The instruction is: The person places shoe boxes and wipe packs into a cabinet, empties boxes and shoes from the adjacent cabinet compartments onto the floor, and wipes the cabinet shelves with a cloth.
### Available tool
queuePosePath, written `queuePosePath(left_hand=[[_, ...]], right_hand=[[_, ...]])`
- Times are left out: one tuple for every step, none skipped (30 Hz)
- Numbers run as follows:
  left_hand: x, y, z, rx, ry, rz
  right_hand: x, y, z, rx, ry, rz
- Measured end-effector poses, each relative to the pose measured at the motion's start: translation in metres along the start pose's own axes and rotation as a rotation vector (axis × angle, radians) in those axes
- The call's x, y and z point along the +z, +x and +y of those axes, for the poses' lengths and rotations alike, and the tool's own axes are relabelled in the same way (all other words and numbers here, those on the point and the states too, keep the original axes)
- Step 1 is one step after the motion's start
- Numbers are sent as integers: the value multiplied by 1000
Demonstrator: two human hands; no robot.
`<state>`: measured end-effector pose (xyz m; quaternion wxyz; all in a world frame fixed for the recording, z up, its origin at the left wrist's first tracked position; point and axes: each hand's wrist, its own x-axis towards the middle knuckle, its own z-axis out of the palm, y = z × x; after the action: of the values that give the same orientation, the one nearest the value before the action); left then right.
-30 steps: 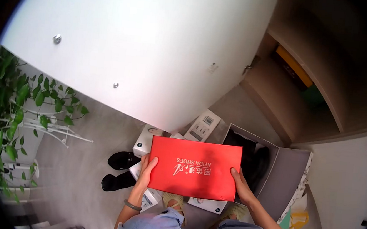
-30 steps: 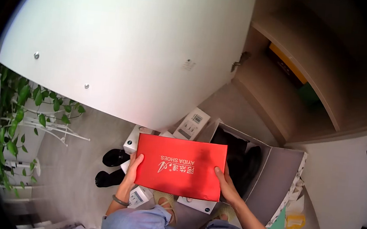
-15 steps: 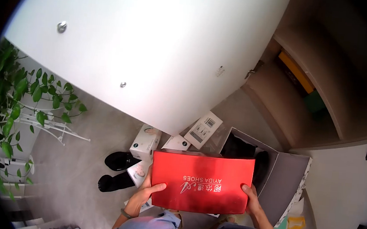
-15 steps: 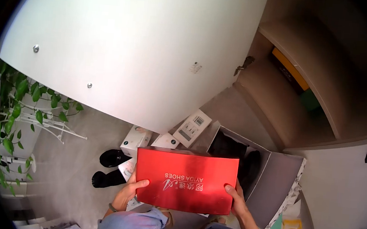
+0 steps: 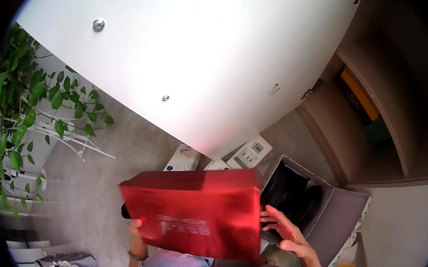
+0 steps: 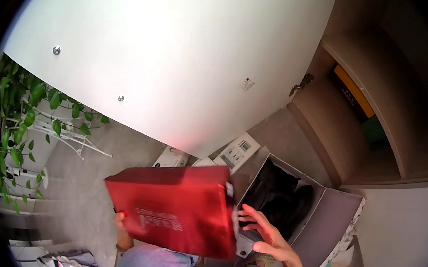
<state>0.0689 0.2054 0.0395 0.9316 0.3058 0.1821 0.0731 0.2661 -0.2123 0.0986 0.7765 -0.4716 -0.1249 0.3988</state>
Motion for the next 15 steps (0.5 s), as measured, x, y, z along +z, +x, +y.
queuePosePath(left_hand=[[8, -13, 14, 115, 38, 61], [11, -25, 25, 233, 76, 123], [8, -36, 35, 299, 118, 227], [0, -46, 43, 349, 153, 279], [-7, -54, 51, 397, 189, 328], [-8, -55, 60, 393, 195, 321], [-9, -60, 68, 448, 241, 334], [-9, -68, 71, 504, 281, 356], [-8, -68, 74, 499, 276, 359], [-7, -64, 80, 549, 258, 376], [-6, -60, 87, 600, 241, 394], [-13, -53, 94, 629, 257, 421], [-7, -44, 98, 628, 260, 421], [-2, -28, 103, 617, 256, 469], [10, -7, 104, 604, 250, 518]], right_hand=[[-1, 4, -1, 28, -71, -81], [0, 6, 0, 20, -57, -53], [-2, 7, 1, 18, -57, -59], [-5, 6, 3, 25, -23, -44], [-8, 4, 4, 30, 11, -26], [-9, 2, 3, 8, 27, -14], [-10, -3, 2, 10, 32, -3], [-12, -10, -1, 8, 6, 38], [-16, -15, -4, -2, -24, 74], [-17, -22, -7, -7, -35, 147], [-20, -28, -8, -9, -35, 147], [-23, -35, -8, -34, -49, 258], [-25, -43, -8, -56, -61, 371], [-28, -51, -11, -91, -95, 419], [-33, -60, -11, -115, -144, 476]])
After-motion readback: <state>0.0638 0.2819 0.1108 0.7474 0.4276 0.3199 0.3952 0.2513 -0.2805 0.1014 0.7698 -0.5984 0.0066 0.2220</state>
